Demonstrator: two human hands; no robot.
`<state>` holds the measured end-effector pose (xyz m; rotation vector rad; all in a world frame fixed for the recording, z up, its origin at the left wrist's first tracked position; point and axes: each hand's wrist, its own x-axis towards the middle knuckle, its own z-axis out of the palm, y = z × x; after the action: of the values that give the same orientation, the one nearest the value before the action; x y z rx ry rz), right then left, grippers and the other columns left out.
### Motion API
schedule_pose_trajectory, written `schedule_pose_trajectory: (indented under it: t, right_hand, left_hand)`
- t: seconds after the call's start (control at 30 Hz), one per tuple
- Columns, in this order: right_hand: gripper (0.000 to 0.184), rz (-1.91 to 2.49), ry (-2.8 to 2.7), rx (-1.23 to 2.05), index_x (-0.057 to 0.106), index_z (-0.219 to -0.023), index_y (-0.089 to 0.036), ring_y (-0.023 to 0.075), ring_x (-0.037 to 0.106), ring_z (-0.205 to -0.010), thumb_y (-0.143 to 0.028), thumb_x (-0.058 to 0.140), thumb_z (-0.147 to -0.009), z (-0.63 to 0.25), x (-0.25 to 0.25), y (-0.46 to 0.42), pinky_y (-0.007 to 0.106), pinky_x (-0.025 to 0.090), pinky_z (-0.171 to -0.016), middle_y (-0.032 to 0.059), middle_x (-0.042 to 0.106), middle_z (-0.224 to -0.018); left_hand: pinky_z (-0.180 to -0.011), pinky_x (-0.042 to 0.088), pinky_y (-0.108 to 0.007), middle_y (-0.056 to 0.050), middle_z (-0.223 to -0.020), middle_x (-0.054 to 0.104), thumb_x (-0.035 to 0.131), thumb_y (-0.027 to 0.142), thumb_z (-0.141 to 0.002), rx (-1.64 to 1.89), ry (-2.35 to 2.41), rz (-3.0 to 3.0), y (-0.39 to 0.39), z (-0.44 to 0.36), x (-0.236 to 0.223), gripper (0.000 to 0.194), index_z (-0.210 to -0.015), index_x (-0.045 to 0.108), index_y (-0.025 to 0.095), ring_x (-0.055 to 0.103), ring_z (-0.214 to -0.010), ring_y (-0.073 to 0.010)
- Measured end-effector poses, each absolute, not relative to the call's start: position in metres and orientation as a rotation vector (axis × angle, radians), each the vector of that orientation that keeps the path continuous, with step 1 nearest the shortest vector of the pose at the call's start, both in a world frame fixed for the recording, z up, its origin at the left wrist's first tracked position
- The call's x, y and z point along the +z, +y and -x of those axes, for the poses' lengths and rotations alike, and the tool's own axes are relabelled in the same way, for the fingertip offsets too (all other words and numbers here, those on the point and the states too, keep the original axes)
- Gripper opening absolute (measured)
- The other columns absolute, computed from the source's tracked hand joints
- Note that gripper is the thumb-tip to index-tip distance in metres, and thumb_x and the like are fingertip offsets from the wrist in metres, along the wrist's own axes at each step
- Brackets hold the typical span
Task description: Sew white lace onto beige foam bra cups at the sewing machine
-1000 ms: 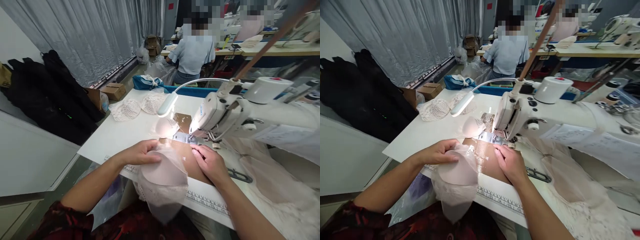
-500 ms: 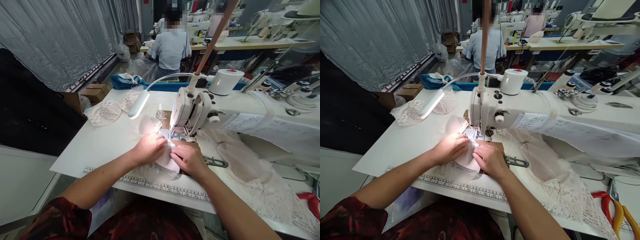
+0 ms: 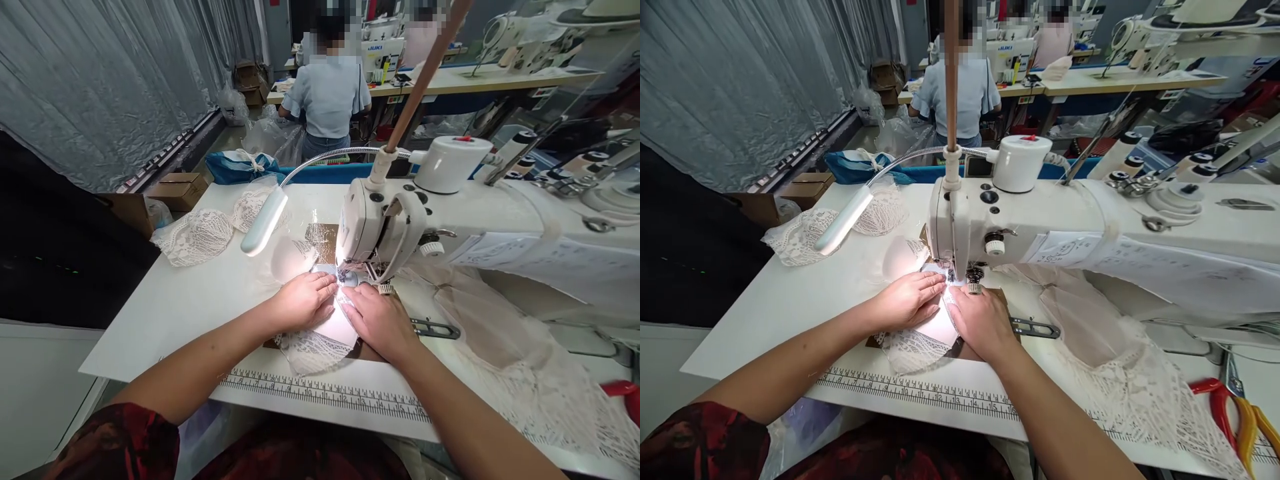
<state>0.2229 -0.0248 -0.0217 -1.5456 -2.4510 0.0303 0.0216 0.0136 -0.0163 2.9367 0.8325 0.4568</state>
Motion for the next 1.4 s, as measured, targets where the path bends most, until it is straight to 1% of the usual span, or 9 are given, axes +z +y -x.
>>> schedule_pose_trajectory:
  t: [0.27,0.5,0.6,0.7,0.8,0.93,1.03,1.23,1.4]
  right_hand:
    - [0.029,1.633,-2.443,0.049,0.066,-0.111,-0.019,0.0203,0.061,-0.081,-0.027,0.048,-0.090,-0.218,-0.015,-0.026,0.030,0.041,-0.064,0.0065,0.068,-0.097]
    - [0.034,1.570,-2.317,0.181,0.066,-0.115,-0.019,0.0205,0.063,-0.089,-0.024,0.041,-0.093,-0.226,-0.021,-0.026,0.029,0.047,-0.075,0.0084,0.069,-0.104]
    - [0.037,1.557,-2.272,0.185,0.067,-0.113,-0.017,0.0205,0.064,-0.089,-0.024,0.036,-0.094,-0.229,-0.025,-0.025,0.030,0.049,-0.074,0.0103,0.069,-0.105]
    - [0.037,1.538,-2.253,0.172,0.068,-0.109,-0.017,0.0203,0.064,-0.087,-0.023,0.035,-0.093,-0.231,-0.025,-0.025,0.030,0.049,-0.073,0.0101,0.070,-0.102]
    - [0.038,1.531,-2.247,0.162,0.068,-0.109,-0.017,0.0204,0.064,-0.087,-0.021,0.035,-0.092,-0.231,-0.023,-0.026,0.030,0.049,-0.073,0.0097,0.070,-0.102]
    - [0.038,1.520,-2.270,0.155,0.069,-0.110,-0.021,0.0203,0.063,-0.085,-0.020,0.037,-0.091,-0.229,-0.020,-0.027,0.030,0.048,-0.072,0.0081,0.070,-0.099]
    - [0.037,1.500,-2.336,0.179,0.070,-0.107,-0.024,0.0184,0.061,-0.080,-0.016,0.040,-0.087,-0.229,-0.019,-0.028,0.027,0.045,-0.066,0.0052,0.070,-0.094]
    - [0.039,1.482,-2.423,0.132,0.070,-0.107,-0.022,0.0150,0.056,-0.068,-0.009,0.042,-0.083,-0.227,-0.024,-0.028,0.026,0.036,-0.058,0.0045,0.066,-0.082]
    - [0.040,1.559,-2.411,0.089,0.068,-0.110,-0.024,0.0163,0.057,-0.074,-0.010,0.042,-0.084,-0.223,-0.025,-0.027,0.027,0.035,-0.059,0.0042,0.067,-0.082]
  left_hand:
    - [-0.099,0.047,-0.041,-0.018,-0.128,0.058,0.049,0.031,-0.089,0.377,0.731,-2.941,0.031,-0.015,-0.014,0.045,-0.124,0.057,0.003,0.054,-0.118,-0.0280]
    - [-0.098,0.043,-0.043,-0.016,-0.126,0.058,0.045,0.021,-0.091,0.280,0.676,-2.987,0.029,-0.014,0.006,0.036,-0.121,0.058,0.008,0.051,-0.117,-0.0280]
    - [-0.097,0.041,-0.044,-0.017,-0.118,0.059,0.050,0.031,-0.089,0.248,0.655,-2.942,0.020,-0.017,0.008,0.041,-0.123,0.056,0.008,0.053,-0.110,-0.0279]
    - [-0.096,0.039,-0.046,-0.017,-0.107,0.060,0.048,0.043,-0.090,0.261,0.703,-2.895,0.014,-0.019,0.001,0.048,-0.121,0.057,0.008,0.054,-0.101,-0.0271]
    - [-0.096,0.038,-0.046,-0.016,-0.102,0.059,0.044,0.044,-0.091,0.291,0.691,-2.891,0.013,-0.017,-0.006,0.047,-0.119,0.058,0.009,0.054,-0.098,-0.0263]
    - [-0.097,0.037,-0.046,-0.015,-0.100,0.059,0.045,0.044,-0.091,0.332,0.667,-2.881,0.017,-0.014,-0.009,0.045,-0.118,0.058,0.010,0.054,-0.097,-0.0261]
    - [-0.101,0.034,-0.047,-0.015,-0.101,0.059,0.046,0.043,-0.091,0.340,0.664,-2.875,0.018,-0.012,-0.009,0.044,-0.117,0.058,0.011,0.054,-0.099,-0.0257]
    - [-0.097,0.037,-0.046,-0.015,-0.102,0.059,0.045,0.042,-0.091,0.357,0.648,-2.855,0.021,-0.011,-0.010,0.043,-0.117,0.058,0.011,0.054,-0.099,-0.0258]
    - [-0.099,0.038,-0.047,-0.015,-0.101,0.059,0.048,0.038,-0.090,0.435,0.651,-2.845,0.025,-0.010,-0.012,0.040,-0.116,0.059,0.010,0.054,-0.102,-0.0269]
